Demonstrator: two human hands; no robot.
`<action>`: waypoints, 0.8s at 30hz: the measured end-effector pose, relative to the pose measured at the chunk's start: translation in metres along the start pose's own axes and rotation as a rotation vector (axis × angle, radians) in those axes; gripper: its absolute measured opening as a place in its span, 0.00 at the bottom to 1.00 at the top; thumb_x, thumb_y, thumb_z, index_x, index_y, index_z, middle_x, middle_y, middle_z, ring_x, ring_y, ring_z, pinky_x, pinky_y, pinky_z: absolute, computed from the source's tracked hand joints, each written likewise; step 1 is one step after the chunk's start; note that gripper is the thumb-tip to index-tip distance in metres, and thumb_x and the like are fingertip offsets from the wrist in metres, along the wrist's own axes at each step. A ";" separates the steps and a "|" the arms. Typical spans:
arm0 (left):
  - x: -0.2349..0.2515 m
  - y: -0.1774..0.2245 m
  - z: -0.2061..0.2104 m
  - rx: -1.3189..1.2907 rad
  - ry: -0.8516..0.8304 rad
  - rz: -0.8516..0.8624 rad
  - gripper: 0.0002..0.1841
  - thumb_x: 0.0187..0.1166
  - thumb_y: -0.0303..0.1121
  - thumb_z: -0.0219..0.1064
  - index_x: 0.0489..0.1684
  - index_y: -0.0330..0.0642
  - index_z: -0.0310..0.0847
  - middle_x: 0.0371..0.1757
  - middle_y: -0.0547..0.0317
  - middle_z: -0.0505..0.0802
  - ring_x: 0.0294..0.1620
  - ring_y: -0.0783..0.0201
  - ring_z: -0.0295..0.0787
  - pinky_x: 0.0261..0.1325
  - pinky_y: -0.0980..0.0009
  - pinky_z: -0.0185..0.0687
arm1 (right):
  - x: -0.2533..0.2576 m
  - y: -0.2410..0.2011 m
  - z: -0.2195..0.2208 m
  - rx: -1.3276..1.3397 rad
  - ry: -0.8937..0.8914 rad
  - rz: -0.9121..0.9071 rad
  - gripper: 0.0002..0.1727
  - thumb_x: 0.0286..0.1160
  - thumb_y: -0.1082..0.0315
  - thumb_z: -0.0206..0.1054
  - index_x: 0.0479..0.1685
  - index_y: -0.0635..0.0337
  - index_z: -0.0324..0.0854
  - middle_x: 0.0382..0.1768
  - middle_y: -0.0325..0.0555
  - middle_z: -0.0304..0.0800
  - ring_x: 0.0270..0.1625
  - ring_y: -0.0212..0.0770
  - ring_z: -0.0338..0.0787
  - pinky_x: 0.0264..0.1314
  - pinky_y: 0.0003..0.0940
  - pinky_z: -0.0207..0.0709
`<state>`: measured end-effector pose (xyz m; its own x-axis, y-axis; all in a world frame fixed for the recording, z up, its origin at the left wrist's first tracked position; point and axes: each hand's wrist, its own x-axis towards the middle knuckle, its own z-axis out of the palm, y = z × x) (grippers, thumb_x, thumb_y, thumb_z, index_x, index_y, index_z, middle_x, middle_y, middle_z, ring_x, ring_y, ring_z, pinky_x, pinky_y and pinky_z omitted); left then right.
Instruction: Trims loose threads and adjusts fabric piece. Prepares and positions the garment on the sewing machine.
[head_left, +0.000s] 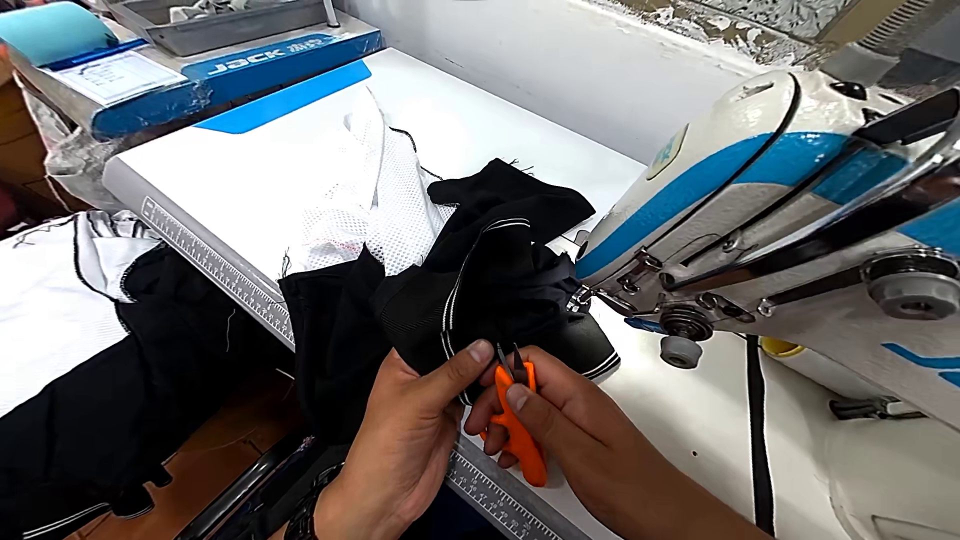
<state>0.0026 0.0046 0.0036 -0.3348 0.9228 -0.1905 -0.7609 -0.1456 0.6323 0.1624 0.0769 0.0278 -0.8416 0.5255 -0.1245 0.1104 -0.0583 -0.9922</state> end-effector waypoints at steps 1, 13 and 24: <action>0.001 0.000 0.002 0.011 0.014 -0.003 0.14 0.69 0.26 0.79 0.52 0.40 0.86 0.37 0.41 0.92 0.30 0.60 0.93 0.35 0.66 0.93 | 0.000 0.000 0.000 0.031 -0.006 -0.012 0.14 0.94 0.64 0.44 0.60 0.59 0.73 0.47 0.43 0.93 0.47 0.36 0.94 0.48 0.30 0.90; 0.003 -0.001 0.005 -0.028 0.068 0.037 0.20 0.67 0.23 0.79 0.58 0.40 0.85 0.50 0.40 0.94 0.47 0.53 0.96 0.53 0.55 0.94 | -0.006 0.009 -0.006 -0.727 0.546 -0.591 0.05 0.75 0.64 0.66 0.46 0.48 0.83 0.40 0.30 0.83 0.36 0.18 0.81 0.32 0.12 0.75; -0.001 -0.005 0.009 0.028 0.066 0.062 0.23 0.62 0.18 0.80 0.58 0.38 0.84 0.50 0.39 0.93 0.47 0.52 0.96 0.53 0.53 0.94 | 0.009 0.005 -0.011 -1.069 0.622 -0.698 0.05 0.71 0.69 0.69 0.40 0.57 0.88 0.53 0.42 0.90 0.47 0.30 0.90 0.39 0.23 0.85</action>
<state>0.0119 0.0075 0.0074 -0.4172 0.8868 -0.1990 -0.7222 -0.1905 0.6649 0.1609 0.0912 0.0221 -0.5533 0.4769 0.6829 0.3515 0.8770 -0.3276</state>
